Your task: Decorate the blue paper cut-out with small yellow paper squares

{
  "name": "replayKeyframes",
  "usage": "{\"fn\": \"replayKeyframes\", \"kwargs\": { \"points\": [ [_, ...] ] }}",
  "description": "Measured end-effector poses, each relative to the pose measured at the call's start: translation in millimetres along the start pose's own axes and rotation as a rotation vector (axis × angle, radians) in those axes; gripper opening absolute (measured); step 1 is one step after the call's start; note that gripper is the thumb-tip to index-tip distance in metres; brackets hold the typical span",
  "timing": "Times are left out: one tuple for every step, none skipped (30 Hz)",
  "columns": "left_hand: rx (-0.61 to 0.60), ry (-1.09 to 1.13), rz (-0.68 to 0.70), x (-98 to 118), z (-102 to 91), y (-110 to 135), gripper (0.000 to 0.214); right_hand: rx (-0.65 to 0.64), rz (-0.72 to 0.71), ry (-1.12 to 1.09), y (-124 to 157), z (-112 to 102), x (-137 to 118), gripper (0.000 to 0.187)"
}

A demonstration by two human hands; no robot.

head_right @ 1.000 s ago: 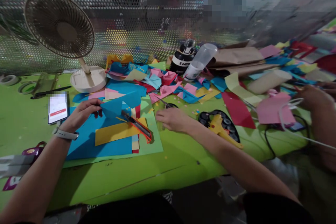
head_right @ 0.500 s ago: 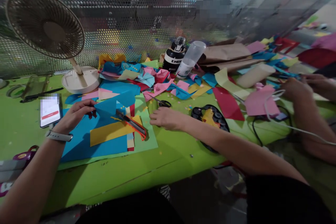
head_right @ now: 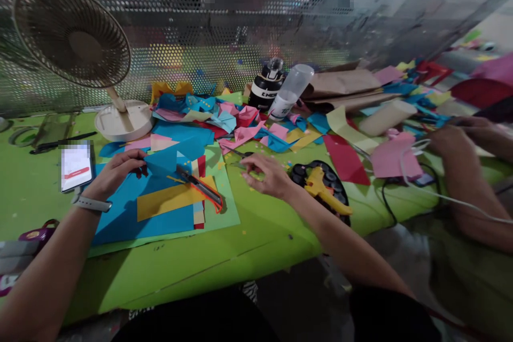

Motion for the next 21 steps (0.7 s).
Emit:
{"fn": "replayKeyframes", "kwargs": {
  "points": [
    [-0.002,-0.003,-0.001,0,0.2,-1,0.022,0.095,0.058,-0.034,0,-3,-2,0.019],
    [-0.005,-0.007,-0.004,0,0.4,-1,0.021,0.171,0.118,-0.065,-1,-5,-3,0.019],
    [-0.006,-0.01,-0.005,0,0.5,-1,0.021,0.215,0.174,-0.094,-2,-6,-3,0.019],
    [-0.005,-0.01,-0.005,0,0.5,-1,0.021,0.229,0.22,-0.125,-4,-5,-3,0.021],
    [-0.002,-0.01,-0.002,0,0.4,-1,0.021,0.22,0.255,-0.157,-7,-3,-2,0.023],
    [0.001,-0.009,0.001,1,0.1,-1,0.021,0.193,0.28,-0.188,-9,0,-1,0.026],
    [0.002,-0.008,0.003,1,-0.3,0,0.021,0.153,0.298,-0.212,-11,3,0,0.027],
    [0.001,-0.008,0.004,1,-0.7,1,0.021,0.111,0.309,-0.226,-13,5,2,0.028],
    [-0.002,-0.007,0.006,1,-1.2,1,0.021,0.077,0.319,-0.223,-13,7,3,0.028],
    [-0.006,-0.007,0.007,1,-1.6,1,0.021,0.049,0.333,-0.199,-13,7,4,0.029],
    [-0.011,-0.007,0.009,1,-1.9,2,0.021,0.027,0.353,-0.157,-11,7,6,0.031],
    [-0.013,-0.008,0.013,0,-2.2,1,0.021,0.012,0.382,-0.11,-8,5,7,0.032],
    [-0.015,-0.009,0.017,0,-2.3,1,0.021,-0.003,0.419,-0.074,-5,3,9,0.032],
    [-0.016,-0.01,0.021,0,-2.3,1,0.021,-0.025,0.463,-0.063,-2,1,11,0.032],
    [-0.017,-0.013,0.02,0,-2.1,0,0.021,-0.056,0.517,-0.087,2,-1,14,0.031],
    [-0.018,-0.015,0.017,0,-1.8,0,0.021,-0.083,0.575,-0.149,4,-2,18,0.032],
    [-0.019,-0.016,0.013,0,-1.4,0,0.021,-0.092,0.627,-0.243,5,-2,22,0.034],
    [-0.021,-0.016,0.008,0,-1.1,-1,0.021,-0.071,0.672,-0.354,5,-1,26,0.037],
    [-0.022,-0.016,0.004,0,-0.8,-1,0.02,-0.018,0.706,-0.468,4,0,31,0.04],
    [-0.02,-0.016,0.001,0,-0.8,-1,0.02,0.059,0.726,-0.572,2,1,36,0.042],
    [-0.02,-0.016,-0.001,0,-0.8,-1,0.02,0.139,0.732,-0.656,-1,3,40,0.044]
  ]
}}
Point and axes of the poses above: each hand's wrist, its own y-axis away from the middle knuckle, its own z-axis out of the palm, x = y × z, the point moved 2 cm from there along -y, towards the middle knuckle, and after that the axes turned 14 degrees about -x, right-handed, at the moved point
